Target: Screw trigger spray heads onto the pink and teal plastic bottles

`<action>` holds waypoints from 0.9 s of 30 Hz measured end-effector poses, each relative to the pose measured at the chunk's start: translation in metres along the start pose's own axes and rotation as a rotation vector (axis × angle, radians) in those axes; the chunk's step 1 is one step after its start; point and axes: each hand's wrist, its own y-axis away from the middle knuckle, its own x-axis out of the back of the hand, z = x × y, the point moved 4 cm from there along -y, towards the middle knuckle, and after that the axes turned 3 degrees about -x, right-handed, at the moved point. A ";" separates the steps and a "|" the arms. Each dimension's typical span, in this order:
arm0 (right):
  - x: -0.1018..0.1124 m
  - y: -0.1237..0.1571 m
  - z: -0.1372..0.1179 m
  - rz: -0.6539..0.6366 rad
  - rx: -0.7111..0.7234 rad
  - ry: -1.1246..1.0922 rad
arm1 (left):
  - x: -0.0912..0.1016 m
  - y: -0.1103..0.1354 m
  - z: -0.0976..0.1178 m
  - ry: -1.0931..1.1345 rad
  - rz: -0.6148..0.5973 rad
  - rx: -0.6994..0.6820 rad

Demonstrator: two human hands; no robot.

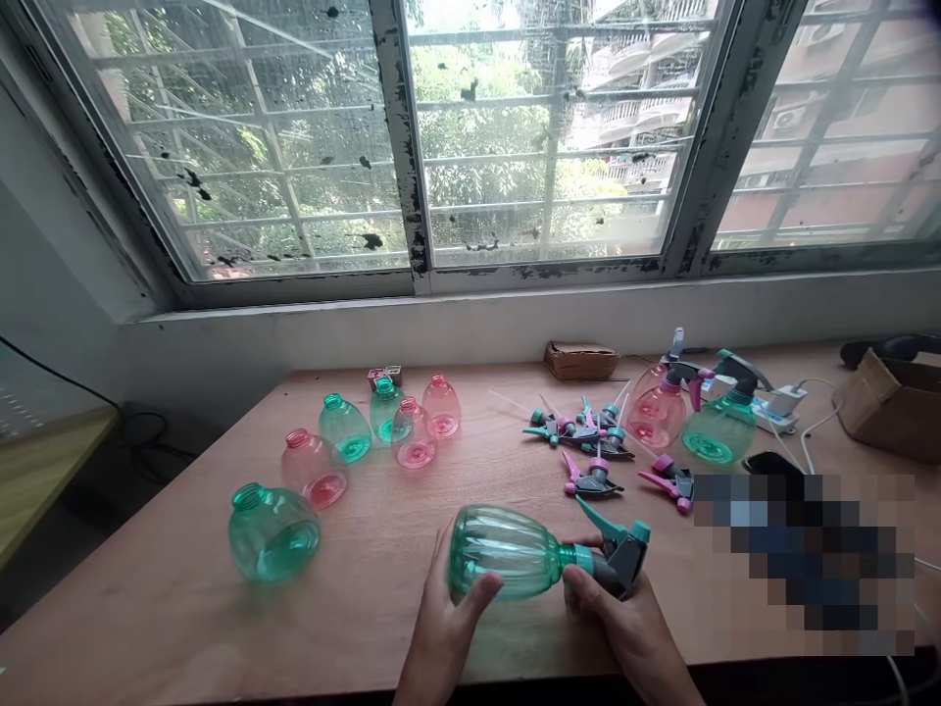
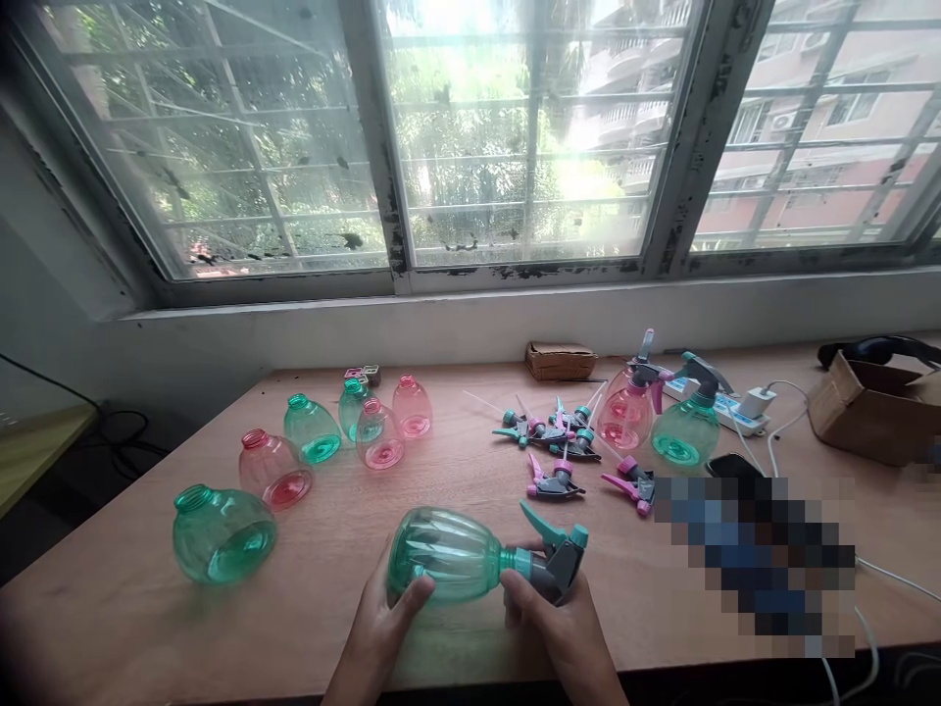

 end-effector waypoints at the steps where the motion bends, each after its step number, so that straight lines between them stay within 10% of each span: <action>1: 0.001 -0.001 0.000 0.002 0.007 0.005 | 0.000 -0.001 0.001 -0.018 0.002 0.001; 27: 0.007 -0.007 0.014 -0.071 0.012 0.026 | -0.003 -0.006 0.004 -0.046 -0.019 -0.038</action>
